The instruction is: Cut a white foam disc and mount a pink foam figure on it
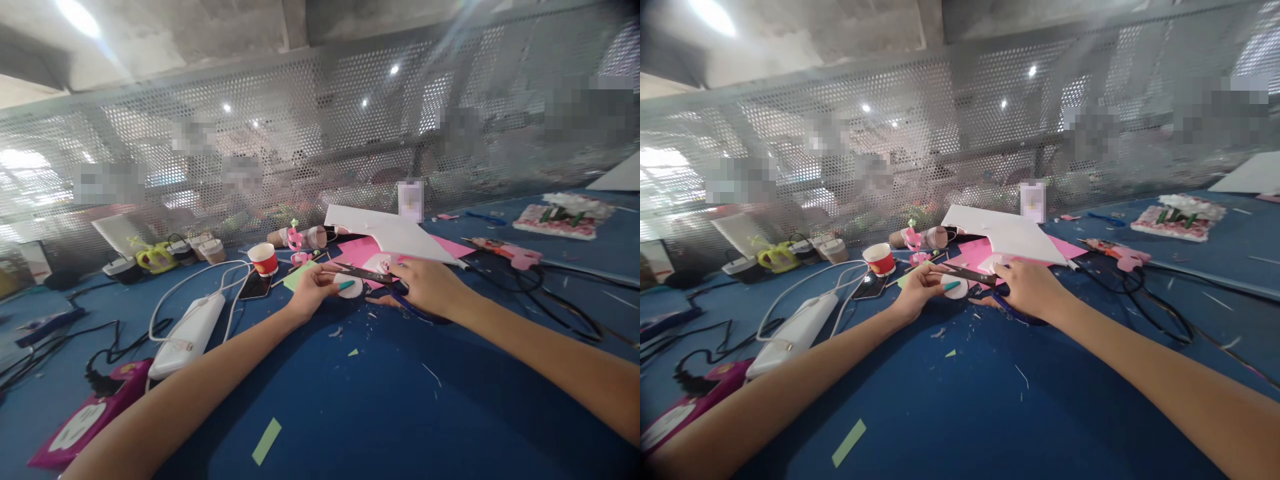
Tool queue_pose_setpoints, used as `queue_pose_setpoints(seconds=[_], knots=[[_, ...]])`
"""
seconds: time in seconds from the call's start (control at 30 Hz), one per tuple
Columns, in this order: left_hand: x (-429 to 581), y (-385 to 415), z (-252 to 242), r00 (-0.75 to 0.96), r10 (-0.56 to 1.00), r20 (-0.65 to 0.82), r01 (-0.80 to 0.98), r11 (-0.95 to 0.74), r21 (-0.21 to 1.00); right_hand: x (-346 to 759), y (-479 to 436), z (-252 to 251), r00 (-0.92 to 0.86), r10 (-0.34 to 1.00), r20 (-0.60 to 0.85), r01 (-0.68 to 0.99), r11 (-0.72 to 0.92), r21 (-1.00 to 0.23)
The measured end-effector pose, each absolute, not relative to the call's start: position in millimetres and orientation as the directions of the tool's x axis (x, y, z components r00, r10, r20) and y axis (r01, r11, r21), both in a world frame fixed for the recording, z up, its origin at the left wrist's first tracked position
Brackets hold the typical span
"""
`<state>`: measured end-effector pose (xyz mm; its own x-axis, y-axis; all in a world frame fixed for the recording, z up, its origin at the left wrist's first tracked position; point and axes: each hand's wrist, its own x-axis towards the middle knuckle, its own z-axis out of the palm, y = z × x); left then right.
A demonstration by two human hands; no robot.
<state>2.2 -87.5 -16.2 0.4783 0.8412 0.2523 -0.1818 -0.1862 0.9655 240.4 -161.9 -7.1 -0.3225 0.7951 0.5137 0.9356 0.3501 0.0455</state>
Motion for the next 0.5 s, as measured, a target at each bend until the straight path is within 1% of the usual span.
queue_pose_setpoints(seconds=[0.13, 0.23, 0.4, 0.5], knots=[[2.8, -88.5, -14.9, 0.461, 0.847, 0.264, -0.182, -0.2, 0.963, 240.4, -161.6, -6.9, -0.301, 0.832, 0.467, 0.941, 0.339, 0.004], [2.9, -89.3, -14.0, 0.474, 0.842, 0.26, -0.19, -0.19, 0.963, 239.6, -162.5, -5.3, -0.264, 0.845, 0.465, 0.951, 0.309, -0.023], [1.5, -88.1, -14.8, 0.453, 0.853, 0.258, -0.252, -0.155, 0.955, 239.3, -165.9, 0.7, -0.126, 0.882, 0.455, 0.958, 0.227, -0.174], [1.2, -87.1, -16.2, 0.453, 0.854, 0.254, -0.261, -0.145, 0.954, 239.9, -168.2, 4.4, -0.075, 0.884, 0.462, 0.961, 0.187, -0.202]])
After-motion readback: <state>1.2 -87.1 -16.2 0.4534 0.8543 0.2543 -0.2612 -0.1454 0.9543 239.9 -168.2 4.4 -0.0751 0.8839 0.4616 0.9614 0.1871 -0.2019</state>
